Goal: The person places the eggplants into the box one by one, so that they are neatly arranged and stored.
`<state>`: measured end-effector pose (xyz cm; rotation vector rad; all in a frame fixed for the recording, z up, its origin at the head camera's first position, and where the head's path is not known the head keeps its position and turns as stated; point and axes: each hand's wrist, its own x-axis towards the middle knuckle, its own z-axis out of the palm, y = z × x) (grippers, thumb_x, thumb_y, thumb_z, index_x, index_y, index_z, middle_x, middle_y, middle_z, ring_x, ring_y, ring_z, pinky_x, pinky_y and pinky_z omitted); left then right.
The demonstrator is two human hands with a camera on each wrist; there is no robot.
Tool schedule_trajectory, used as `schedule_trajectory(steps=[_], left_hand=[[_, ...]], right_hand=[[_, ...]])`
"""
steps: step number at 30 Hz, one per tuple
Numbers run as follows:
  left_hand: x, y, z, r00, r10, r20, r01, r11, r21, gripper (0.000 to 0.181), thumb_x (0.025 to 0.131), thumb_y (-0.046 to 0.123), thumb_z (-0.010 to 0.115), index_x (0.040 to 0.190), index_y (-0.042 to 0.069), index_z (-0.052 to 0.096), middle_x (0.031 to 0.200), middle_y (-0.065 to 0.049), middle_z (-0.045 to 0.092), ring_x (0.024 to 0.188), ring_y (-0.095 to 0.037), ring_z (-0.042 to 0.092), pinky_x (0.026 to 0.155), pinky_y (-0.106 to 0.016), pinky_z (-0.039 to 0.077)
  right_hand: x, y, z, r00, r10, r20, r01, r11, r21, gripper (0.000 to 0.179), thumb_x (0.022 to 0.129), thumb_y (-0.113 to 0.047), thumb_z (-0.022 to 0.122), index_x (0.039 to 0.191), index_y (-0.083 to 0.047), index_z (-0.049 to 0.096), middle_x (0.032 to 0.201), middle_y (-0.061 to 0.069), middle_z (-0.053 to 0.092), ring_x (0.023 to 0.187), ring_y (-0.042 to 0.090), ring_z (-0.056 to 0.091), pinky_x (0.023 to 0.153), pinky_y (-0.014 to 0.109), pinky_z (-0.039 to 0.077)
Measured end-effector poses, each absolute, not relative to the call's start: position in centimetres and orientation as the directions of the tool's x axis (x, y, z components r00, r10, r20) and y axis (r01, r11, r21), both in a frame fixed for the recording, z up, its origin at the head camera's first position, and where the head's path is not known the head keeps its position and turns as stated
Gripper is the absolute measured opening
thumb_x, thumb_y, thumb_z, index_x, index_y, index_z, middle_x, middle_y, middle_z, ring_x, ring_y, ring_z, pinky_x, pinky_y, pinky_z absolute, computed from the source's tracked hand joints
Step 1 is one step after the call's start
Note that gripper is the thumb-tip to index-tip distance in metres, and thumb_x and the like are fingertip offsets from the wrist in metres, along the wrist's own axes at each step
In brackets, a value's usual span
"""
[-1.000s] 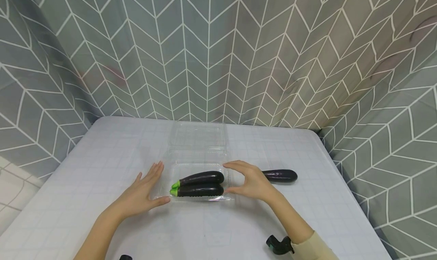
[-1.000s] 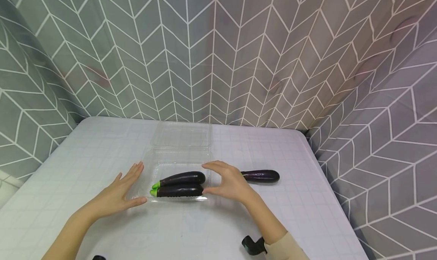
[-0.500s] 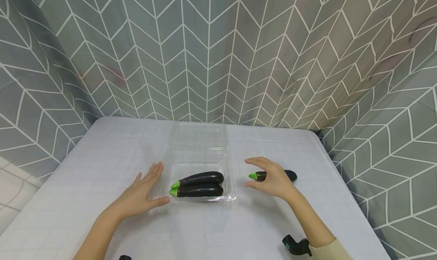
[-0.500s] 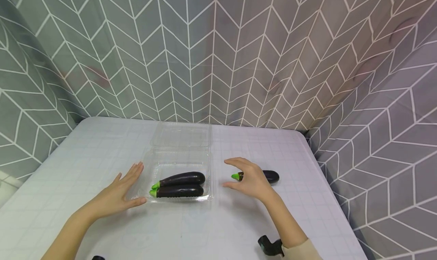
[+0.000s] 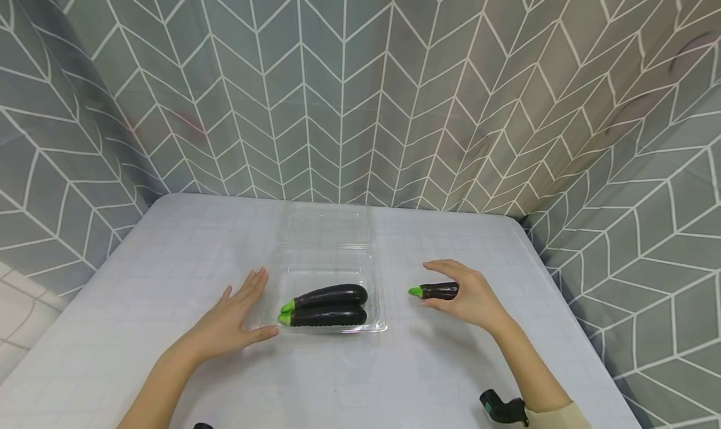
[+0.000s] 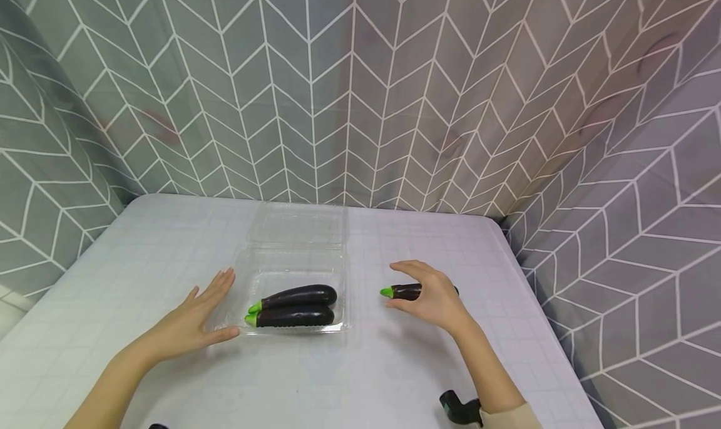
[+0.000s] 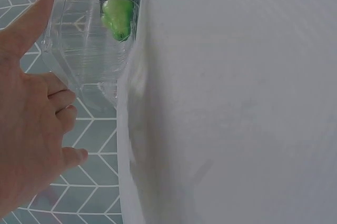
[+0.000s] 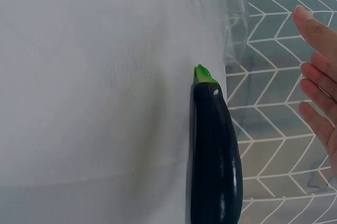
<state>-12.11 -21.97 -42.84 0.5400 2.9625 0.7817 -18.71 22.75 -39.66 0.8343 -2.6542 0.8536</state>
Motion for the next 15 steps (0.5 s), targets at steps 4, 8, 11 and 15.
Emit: schedule_trajectory(steps=[4,8,11,15], left_hand=[[-12.1,-22.0,-42.8,-0.939,0.338,0.058,0.323,0.817,0.477,0.104,0.081,0.054,0.070,0.151,-0.003,0.019,0.158,-0.019,0.017,0.143,-0.039,0.015,0.109,-0.067,0.010],[-12.1,-21.9,-42.8,-0.940,0.335,0.058,0.322,0.818,0.476,0.104,0.081,0.054,0.070,0.151,-0.003,0.019,0.158,-0.019,0.017,0.144,-0.039,0.015,0.109,-0.067,0.011],[-12.1,-21.8,-42.8,-0.941,0.334,0.056,0.318,0.817,0.481,0.105,0.080,0.054,0.071,0.151,-0.003,0.019,0.158,-0.019,0.017,0.144,-0.040,0.015,0.109,-0.067,0.010],[-12.1,-21.8,-42.8,-0.942,0.333,0.054,0.317,0.818,0.480,0.105,0.080,0.053,0.071,0.151,-0.003,0.019,0.158,-0.019,0.017,0.144,-0.039,0.015,0.109,-0.067,0.010]], right_hand=[[-18.8,23.3,-39.6,-0.807,-0.449,0.384,-0.589,0.667,-0.457,0.066,0.063,-0.031,0.091,0.123,-0.017,0.066,0.123,0.000,0.064,0.117,0.025,0.058,0.096,0.047,0.047],[-19.0,23.8,-39.5,-0.802,-0.450,0.394,-0.595,0.662,-0.455,0.067,0.062,-0.030,0.091,0.123,-0.017,0.066,0.122,0.001,0.064,0.117,0.027,0.058,0.097,0.048,0.046],[-19.2,24.3,-39.4,-0.801,-0.448,0.397,-0.595,0.666,-0.451,0.066,0.063,-0.032,0.091,0.122,-0.017,0.066,0.121,0.002,0.065,0.117,0.028,0.058,0.096,0.049,0.046],[-19.3,25.1,-39.4,-0.811,-0.436,0.391,-0.581,0.679,-0.448,0.065,0.065,-0.037,0.089,0.123,-0.017,0.066,0.122,0.000,0.065,0.117,0.027,0.058,0.096,0.048,0.047]])
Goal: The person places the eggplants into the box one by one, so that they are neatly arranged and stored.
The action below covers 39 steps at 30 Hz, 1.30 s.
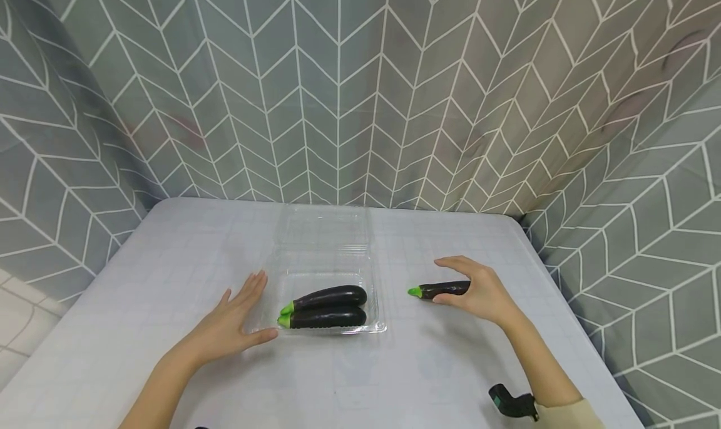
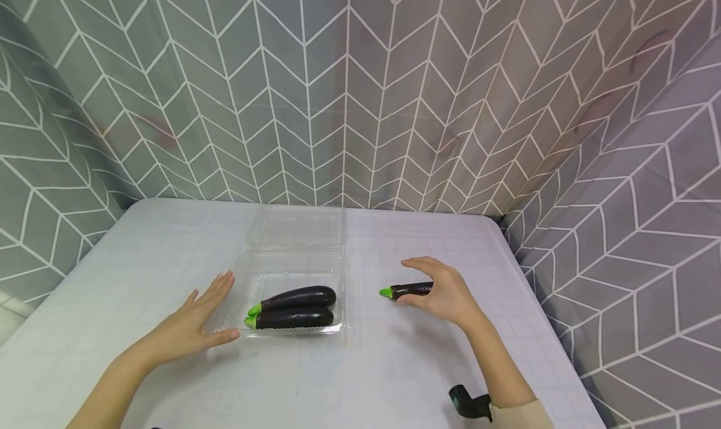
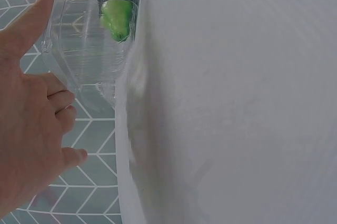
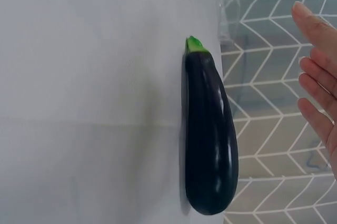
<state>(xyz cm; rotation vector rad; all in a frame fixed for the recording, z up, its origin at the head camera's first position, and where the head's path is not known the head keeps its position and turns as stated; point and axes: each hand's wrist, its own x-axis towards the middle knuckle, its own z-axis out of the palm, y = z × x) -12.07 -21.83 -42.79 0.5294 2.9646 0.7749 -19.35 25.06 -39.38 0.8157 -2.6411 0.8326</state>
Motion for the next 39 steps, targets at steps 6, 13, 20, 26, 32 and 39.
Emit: schedule_trajectory(steps=[6,13,20,26,32,39], left_hand=[[-12.1,-21.9,-43.0,-0.942,0.331,0.055,0.316,0.821,0.474,0.105,0.081,0.054,0.070,0.152,-0.002,0.017,0.158,-0.019,0.016,0.144,-0.039,0.015,0.109,-0.068,0.011],[-12.1,-22.0,-42.9,-0.939,0.335,0.073,0.329,0.821,0.467,0.105,0.080,0.054,0.070,0.151,-0.003,0.019,0.157,-0.020,0.018,0.143,-0.040,0.016,0.108,-0.068,0.012],[-12.0,-22.0,-43.2,-0.942,0.329,0.068,0.321,0.823,0.468,0.105,0.080,0.054,0.071,0.151,-0.003,0.019,0.158,-0.019,0.017,0.143,-0.040,0.016,0.108,-0.068,0.012],[-12.0,-22.0,-43.1,-0.943,0.325,0.068,0.318,0.822,0.473,0.105,0.080,0.053,0.071,0.151,-0.003,0.019,0.157,-0.019,0.017,0.143,-0.040,0.016,0.108,-0.069,0.012],[-12.0,-22.0,-43.1,-0.942,0.327,0.072,0.321,0.820,0.474,0.105,0.080,0.053,0.071,0.151,-0.003,0.018,0.158,-0.019,0.017,0.143,-0.040,0.016,0.108,-0.068,0.012],[-12.1,-22.0,-43.1,-0.939,0.334,0.084,0.332,0.816,0.474,0.104,0.081,0.054,0.070,0.152,-0.002,0.019,0.158,-0.019,0.018,0.143,-0.040,0.016,0.108,-0.068,0.012]], right_hand=[[-19.6,26.2,-39.3,-0.837,-0.406,0.368,-0.545,0.686,-0.482,0.064,0.066,-0.036,0.088,0.123,-0.016,0.066,0.123,0.001,0.064,0.117,0.029,0.058,0.093,0.049,0.048],[-19.8,27.1,-39.7,-0.861,-0.377,0.340,-0.506,0.693,-0.513,0.062,0.067,-0.033,0.088,0.122,-0.016,0.066,0.122,0.004,0.064,0.113,0.031,0.060,0.090,0.050,0.050],[-20.0,27.6,-40.3,-0.875,-0.363,0.319,-0.483,0.692,-0.536,0.061,0.068,-0.032,0.088,0.123,-0.015,0.065,0.123,0.002,0.063,0.112,0.031,0.061,0.091,0.045,0.051],[-20.3,27.8,-40.5,-0.876,-0.359,0.323,-0.482,0.688,-0.542,0.061,0.069,-0.031,0.088,0.123,-0.014,0.065,0.122,0.005,0.064,0.112,0.033,0.060,0.090,0.048,0.051],[-20.4,28.3,-41.1,-0.892,-0.340,0.298,-0.451,0.705,-0.547,0.061,0.069,-0.031,0.087,0.123,-0.012,0.065,0.122,0.008,0.064,0.111,0.036,0.060,0.090,0.050,0.050],[-20.4,28.8,-42.1,-0.904,-0.324,0.280,-0.427,0.723,-0.543,0.061,0.070,-0.031,0.087,0.122,-0.008,0.065,0.121,0.010,0.065,0.111,0.039,0.059,0.090,0.052,0.050]])
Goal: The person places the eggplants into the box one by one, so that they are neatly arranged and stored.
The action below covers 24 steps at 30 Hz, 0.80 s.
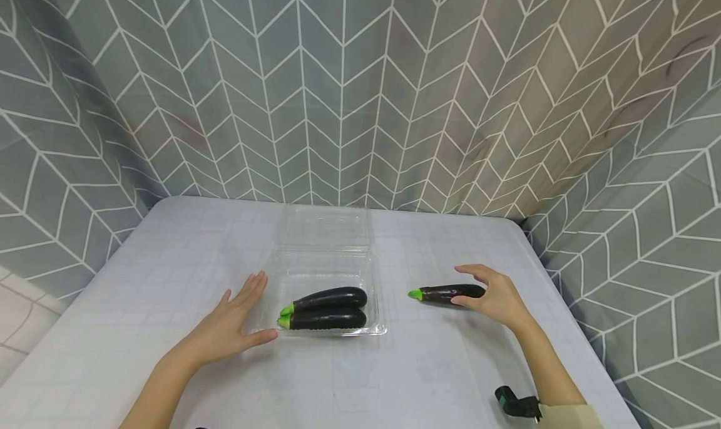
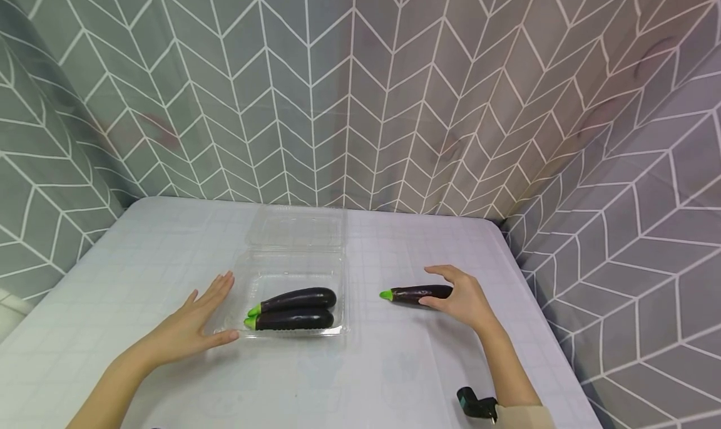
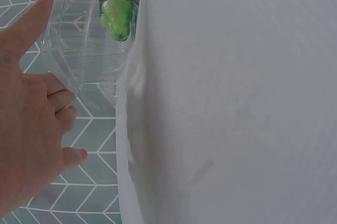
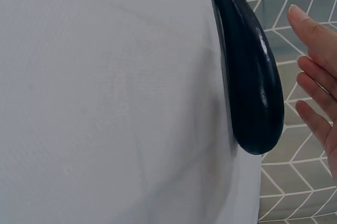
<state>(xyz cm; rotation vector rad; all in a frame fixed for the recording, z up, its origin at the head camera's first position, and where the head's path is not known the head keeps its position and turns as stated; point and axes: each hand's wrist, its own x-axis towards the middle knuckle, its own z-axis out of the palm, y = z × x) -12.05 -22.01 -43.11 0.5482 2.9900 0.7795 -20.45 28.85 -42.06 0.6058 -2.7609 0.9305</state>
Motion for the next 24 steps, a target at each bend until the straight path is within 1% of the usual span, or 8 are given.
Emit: schedule_trajectory(steps=[9,12,16,24], left_hand=[[-12.2,-21.9,-42.9,-0.938,0.336,0.085,0.335,0.815,0.473,0.104,0.081,0.053,0.070,0.151,-0.003,0.019,0.157,-0.020,0.018,0.143,-0.040,0.016,0.108,-0.069,0.012],[-12.1,-21.9,-42.9,-0.940,0.333,0.080,0.329,0.815,0.477,0.104,0.080,0.054,0.070,0.151,-0.003,0.019,0.158,-0.019,0.018,0.143,-0.039,0.016,0.108,-0.068,0.012],[-12.0,-21.9,-42.8,-0.941,0.331,0.073,0.323,0.812,0.486,0.104,0.081,0.054,0.070,0.151,-0.003,0.019,0.158,-0.018,0.017,0.144,-0.039,0.014,0.108,-0.068,0.011],[-12.0,-21.9,-42.9,-0.942,0.328,0.070,0.319,0.814,0.485,0.105,0.081,0.056,0.069,0.152,-0.002,0.018,0.158,-0.018,0.017,0.144,-0.039,0.015,0.109,-0.067,0.011]], right_hand=[[-20.8,29.4,-43.4,-0.915,-0.316,0.250,-0.402,0.760,-0.511,0.059,0.069,-0.030,0.087,0.120,-0.008,0.067,0.121,0.012,0.065,0.116,0.039,0.056,0.094,0.056,0.045],[-20.9,29.5,-43.9,-0.909,-0.324,0.261,-0.414,0.772,-0.482,0.056,0.068,-0.026,0.088,0.118,-0.008,0.068,0.119,0.012,0.066,0.115,0.038,0.057,0.095,0.054,0.045],[-20.9,29.7,-44.3,-0.900,-0.339,0.273,-0.431,0.781,-0.452,0.051,0.068,-0.019,0.088,0.114,-0.007,0.069,0.116,0.013,0.067,0.111,0.040,0.059,0.093,0.055,0.045],[-20.7,29.9,-44.5,-0.910,-0.340,0.238,-0.414,0.783,-0.464,0.046,0.070,-0.005,0.085,0.113,-0.004,0.069,0.116,0.015,0.066,0.112,0.040,0.058,0.094,0.055,0.045]])
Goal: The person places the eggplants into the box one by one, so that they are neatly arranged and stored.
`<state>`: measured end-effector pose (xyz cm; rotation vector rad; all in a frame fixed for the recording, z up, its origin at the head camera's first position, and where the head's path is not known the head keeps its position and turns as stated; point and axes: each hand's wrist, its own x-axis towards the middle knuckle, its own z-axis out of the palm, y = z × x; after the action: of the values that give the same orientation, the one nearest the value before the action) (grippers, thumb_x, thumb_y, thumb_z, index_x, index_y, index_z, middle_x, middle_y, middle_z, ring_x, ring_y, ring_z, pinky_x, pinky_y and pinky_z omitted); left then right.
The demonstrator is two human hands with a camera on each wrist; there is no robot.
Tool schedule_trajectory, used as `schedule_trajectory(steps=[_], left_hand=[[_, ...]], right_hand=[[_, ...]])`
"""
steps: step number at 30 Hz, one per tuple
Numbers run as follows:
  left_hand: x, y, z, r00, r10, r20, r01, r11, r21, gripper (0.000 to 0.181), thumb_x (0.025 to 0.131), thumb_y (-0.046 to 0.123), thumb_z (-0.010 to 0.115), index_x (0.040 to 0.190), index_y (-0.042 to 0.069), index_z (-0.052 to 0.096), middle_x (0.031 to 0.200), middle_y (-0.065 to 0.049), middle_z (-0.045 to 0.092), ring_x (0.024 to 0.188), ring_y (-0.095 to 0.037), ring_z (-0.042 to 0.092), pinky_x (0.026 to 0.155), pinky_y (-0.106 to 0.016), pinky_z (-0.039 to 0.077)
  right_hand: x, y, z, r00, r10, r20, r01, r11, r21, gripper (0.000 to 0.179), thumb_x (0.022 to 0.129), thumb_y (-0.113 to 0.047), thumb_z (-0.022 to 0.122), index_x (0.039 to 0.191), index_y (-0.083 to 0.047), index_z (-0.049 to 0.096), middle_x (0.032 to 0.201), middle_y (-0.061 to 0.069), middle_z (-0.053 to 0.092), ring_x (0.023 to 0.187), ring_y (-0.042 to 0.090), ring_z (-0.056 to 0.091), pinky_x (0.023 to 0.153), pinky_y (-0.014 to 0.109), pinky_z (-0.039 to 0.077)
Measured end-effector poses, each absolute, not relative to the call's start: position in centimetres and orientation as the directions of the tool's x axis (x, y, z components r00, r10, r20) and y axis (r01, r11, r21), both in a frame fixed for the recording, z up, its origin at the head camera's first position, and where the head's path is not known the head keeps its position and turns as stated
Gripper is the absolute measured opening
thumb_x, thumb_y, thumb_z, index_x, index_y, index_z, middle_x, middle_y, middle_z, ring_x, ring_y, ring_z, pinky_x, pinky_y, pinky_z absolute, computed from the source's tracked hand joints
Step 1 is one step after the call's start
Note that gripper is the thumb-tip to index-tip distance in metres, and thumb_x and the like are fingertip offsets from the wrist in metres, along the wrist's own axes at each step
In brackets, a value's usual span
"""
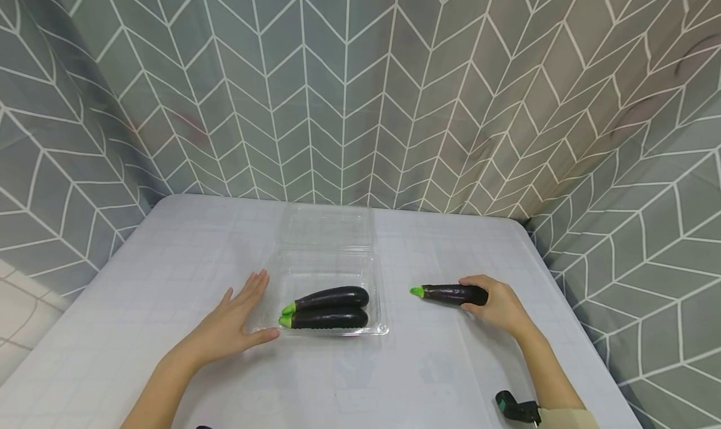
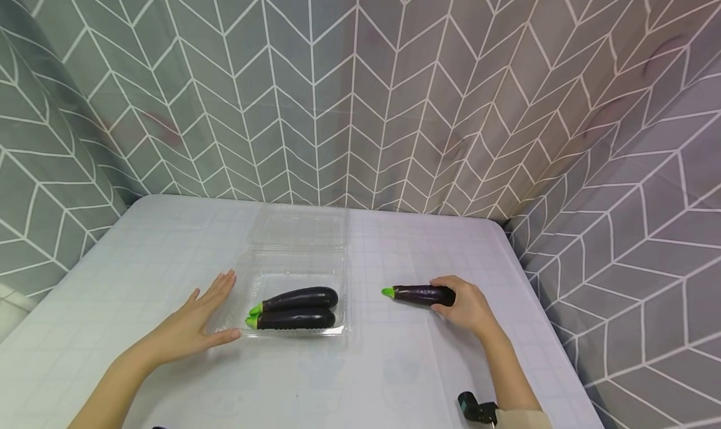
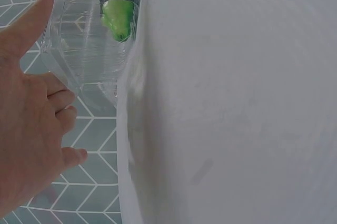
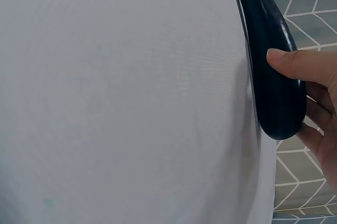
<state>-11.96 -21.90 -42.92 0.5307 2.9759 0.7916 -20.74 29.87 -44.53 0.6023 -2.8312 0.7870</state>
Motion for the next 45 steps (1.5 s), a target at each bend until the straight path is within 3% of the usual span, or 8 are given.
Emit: schedule_trajectory(steps=[28,45], left_hand=[[-12.0,-21.8,-42.8,-0.942,0.326,0.075,0.320,0.813,0.486,0.106,0.080,0.055,0.070,0.152,-0.002,0.018,0.158,-0.019,0.017,0.144,-0.039,0.015,0.108,-0.067,0.012],[-11.9,-21.7,-42.8,-0.945,0.320,0.061,0.307,0.812,0.496,0.105,0.080,0.055,0.071,0.152,-0.002,0.019,0.158,-0.018,0.017,0.144,-0.038,0.013,0.109,-0.067,0.010]], right_hand=[[-20.1,30.0,-44.0,-0.912,-0.321,0.256,-0.403,0.822,-0.402,0.046,0.072,-0.010,0.084,0.115,-0.009,0.069,0.114,0.013,0.067,0.108,0.039,0.061,0.090,0.056,0.047],[-19.7,28.8,-41.9,-0.880,-0.327,0.345,-0.444,0.825,-0.351,0.046,0.071,-0.017,0.085,0.115,-0.016,0.070,0.114,0.008,0.069,0.101,0.035,0.064,0.075,0.054,0.052]])
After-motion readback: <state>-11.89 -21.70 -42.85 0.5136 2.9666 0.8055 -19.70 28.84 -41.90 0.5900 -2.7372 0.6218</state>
